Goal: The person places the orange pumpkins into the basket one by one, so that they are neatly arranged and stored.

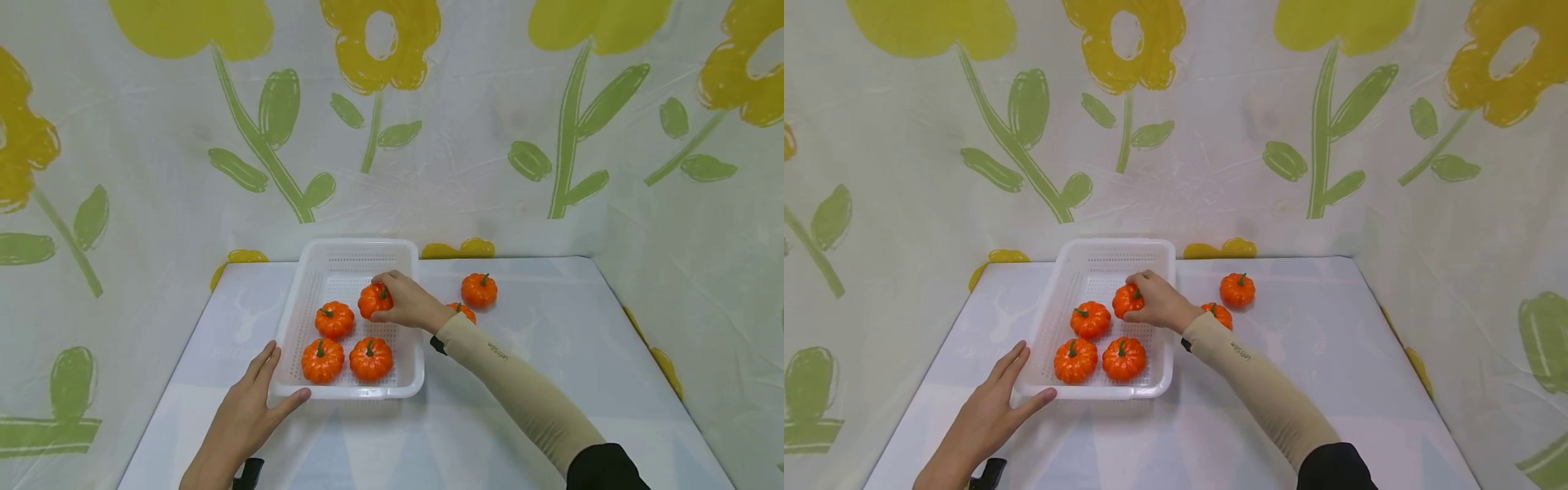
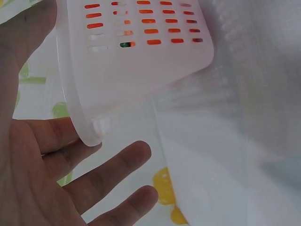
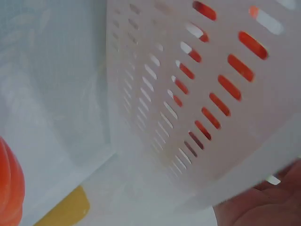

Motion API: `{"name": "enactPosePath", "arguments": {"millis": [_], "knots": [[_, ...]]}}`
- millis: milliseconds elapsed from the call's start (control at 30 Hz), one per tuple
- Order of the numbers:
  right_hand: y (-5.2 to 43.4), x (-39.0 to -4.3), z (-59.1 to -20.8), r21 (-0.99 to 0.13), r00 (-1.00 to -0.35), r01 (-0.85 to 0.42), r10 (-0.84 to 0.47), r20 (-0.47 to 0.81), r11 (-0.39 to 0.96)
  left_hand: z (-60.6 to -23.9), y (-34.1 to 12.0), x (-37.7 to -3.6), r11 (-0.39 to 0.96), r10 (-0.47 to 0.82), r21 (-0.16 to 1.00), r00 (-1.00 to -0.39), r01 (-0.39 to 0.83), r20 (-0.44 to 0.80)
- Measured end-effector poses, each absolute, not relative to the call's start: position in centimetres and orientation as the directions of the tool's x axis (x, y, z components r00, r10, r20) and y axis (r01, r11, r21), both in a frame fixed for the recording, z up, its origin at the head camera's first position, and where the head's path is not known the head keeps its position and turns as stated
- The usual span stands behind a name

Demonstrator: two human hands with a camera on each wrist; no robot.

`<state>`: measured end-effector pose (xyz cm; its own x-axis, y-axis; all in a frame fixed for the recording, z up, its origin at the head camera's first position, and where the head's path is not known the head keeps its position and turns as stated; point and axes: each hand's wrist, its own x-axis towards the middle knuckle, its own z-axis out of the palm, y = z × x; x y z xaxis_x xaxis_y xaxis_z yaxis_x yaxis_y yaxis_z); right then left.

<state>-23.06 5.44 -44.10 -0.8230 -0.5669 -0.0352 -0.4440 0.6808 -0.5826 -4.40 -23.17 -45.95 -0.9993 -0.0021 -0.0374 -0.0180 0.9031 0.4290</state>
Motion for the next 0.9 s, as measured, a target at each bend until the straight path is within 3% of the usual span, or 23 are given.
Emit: {"name": "enactPosePath", "arguments": {"millis": [600,900], "knots": [[3.4,-22.8,-46.2,-0.368,-0.771,-0.551,-0.625,-0.119,0.749,-46.1,-23.2,-4.3,0.908,-0.01,0.418,-0.999,-0.028,-0.046],[3.4,-23.0,-46.3,-0.338,-0.772,-0.546,-0.617,-0.154,0.767,-46.0,-23.1,-4.4,0.91,-0.013,0.414,-0.998,-0.035,-0.056]]}}
